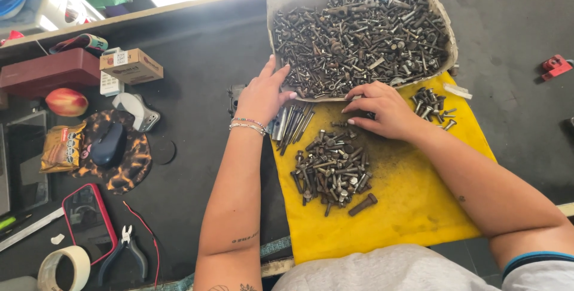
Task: The person sorts small metal fasteners from a large bag onto a yellow mat, picking them up by hand and placing them into separate piles. The person occasionally picks up individual fasteners to look at them before placing them down.
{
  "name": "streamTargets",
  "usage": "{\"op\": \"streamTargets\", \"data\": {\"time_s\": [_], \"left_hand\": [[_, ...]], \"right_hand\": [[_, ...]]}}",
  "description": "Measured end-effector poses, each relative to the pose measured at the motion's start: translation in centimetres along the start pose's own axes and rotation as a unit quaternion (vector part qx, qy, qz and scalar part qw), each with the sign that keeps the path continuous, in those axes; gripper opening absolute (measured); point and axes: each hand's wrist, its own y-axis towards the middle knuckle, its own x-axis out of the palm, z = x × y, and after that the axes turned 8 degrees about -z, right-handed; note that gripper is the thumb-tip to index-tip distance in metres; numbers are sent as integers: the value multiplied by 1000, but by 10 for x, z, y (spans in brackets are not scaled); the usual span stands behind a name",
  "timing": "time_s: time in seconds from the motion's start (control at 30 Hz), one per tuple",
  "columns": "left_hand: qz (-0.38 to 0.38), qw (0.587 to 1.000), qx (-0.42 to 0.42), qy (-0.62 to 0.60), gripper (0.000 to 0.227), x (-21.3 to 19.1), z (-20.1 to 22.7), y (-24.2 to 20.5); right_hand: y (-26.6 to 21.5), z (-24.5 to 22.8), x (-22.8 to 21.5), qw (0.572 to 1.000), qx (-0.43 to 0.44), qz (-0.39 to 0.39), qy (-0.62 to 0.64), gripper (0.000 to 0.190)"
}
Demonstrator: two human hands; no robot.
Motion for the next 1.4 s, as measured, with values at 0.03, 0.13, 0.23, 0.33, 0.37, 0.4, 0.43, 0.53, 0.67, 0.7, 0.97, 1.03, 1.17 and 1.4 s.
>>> {"op": "streamTargets", "data": {"time_s": [0.03, 0.13, 0.23, 0.33, 0.37, 0.4, 0.43, 0.53, 0.67, 0.7, 0.97, 1.03, 1.17, 1.4], "left_hand": [[0, 1000, 0, 0, 65, 1, -1, 1], [4, 1000, 4, 4, 66, 3, -2, 2], [2, 1000, -1, 7, 65, 3, -2, 3], [1, 1000, -2, 6, 64, 2, -1, 2], [-1, 1000, -2, 6, 65, 0, 0, 1], [-3, 1000, -2, 6, 65, -1, 1, 1], [0, 1000, -3, 7, 65, 0, 0, 2], [0, 1000, -2, -6, 66, -3, 1, 1], [-40, 999, -17, -18, 65, -17, 13, -7], [-45, 999, -22, -16, 65, -20, 15, -8], [-35, 999, -16, -21, 64, -14, 9, -3], [-29, 999, -12, -20, 64, -14, 9, -3], [-41, 998, -22, -33, 65, -16, 11, -5], [-40, 998, -21, -35, 63, -14, 8, -3]], "right_hand": [[0, -1, 0, 1000, 0, 0, 0, 23], [0, -1, 0, 1000, 4, 0, 3, 23], [0, -2, -1, 1000, 6, -3, 3, 24], [1, -3, -6, 1000, 6, -9, 5, 24], [3, -2, -9, 999, 11, -14, 41, 23], [6, -2, -12, 997, 15, -19, 76, 22], [9, 7, -20, 997, 13, -17, 75, 22], [33, 27, -51, 994, 90, 7, 59, 23], [62, 113, -73, 938, 341, -15, -64, 30], [62, 154, -68, 937, 326, 11, -126, 31], [92, 196, -69, 880, 441, -100, -147, 50], [98, 197, -69, 869, 455, -111, -159, 51], [105, 191, -74, 852, 485, -141, -138, 49], [104, 187, -77, 850, 509, -103, -86, 33]]}}
